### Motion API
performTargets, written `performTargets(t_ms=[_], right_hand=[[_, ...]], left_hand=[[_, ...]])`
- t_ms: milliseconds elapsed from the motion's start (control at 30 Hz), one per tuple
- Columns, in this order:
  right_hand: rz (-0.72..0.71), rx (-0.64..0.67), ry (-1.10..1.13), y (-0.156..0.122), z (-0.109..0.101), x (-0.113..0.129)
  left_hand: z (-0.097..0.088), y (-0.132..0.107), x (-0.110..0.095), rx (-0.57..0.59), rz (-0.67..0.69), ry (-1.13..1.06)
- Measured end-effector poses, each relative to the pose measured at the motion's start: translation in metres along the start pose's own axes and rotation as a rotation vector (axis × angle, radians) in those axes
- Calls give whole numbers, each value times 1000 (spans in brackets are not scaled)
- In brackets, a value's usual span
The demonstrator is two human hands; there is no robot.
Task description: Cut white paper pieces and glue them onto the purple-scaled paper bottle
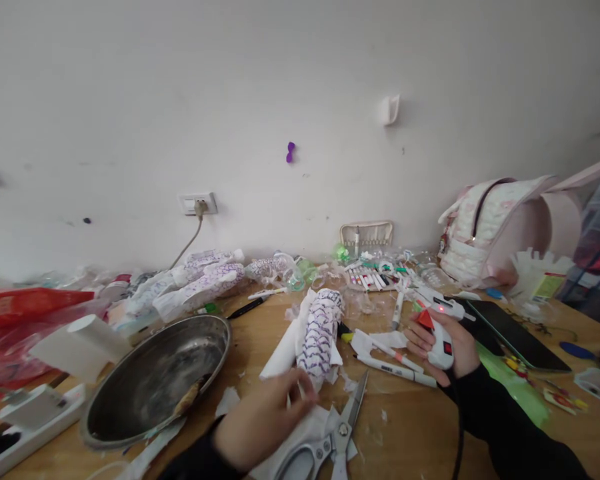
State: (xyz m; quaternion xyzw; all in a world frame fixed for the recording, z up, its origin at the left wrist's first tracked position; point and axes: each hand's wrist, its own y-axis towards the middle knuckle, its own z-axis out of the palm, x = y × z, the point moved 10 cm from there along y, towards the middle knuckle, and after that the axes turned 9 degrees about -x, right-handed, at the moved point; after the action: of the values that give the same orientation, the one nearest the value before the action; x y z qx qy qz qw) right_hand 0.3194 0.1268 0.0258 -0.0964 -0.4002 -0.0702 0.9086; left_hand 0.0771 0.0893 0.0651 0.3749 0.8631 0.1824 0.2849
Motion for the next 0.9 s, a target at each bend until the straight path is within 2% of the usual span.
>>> performTargets(t_ms=[67,100,167,267,400,533,667,800,900], right_hand=[[9,17,-18,3,-3,-5],[10,20,-27,3,-5,-7],[8,8,-37,3,-7,-11],[19,-7,-35,1,-6,-17],[32,-21,-29,-3,0,-22],[-13,-40,-33,-8,5,-19],[-103,60,-130,-15,14,-19],[-293,137,-384,-28,18,-21],[-470,79,-672,-43,20,-19]], left_hand=[[10,22,40,47,-317,350],[13,28,48,51,-394,442],[31,34,49,111,-437,444],[51,28,48,157,-449,414],[53,23,52,104,-467,391],[45,23,61,38,-537,212],[45,18,67,-75,-595,-131],[53,11,63,-250,-501,-469],[60,5,63,-314,-499,-579]])
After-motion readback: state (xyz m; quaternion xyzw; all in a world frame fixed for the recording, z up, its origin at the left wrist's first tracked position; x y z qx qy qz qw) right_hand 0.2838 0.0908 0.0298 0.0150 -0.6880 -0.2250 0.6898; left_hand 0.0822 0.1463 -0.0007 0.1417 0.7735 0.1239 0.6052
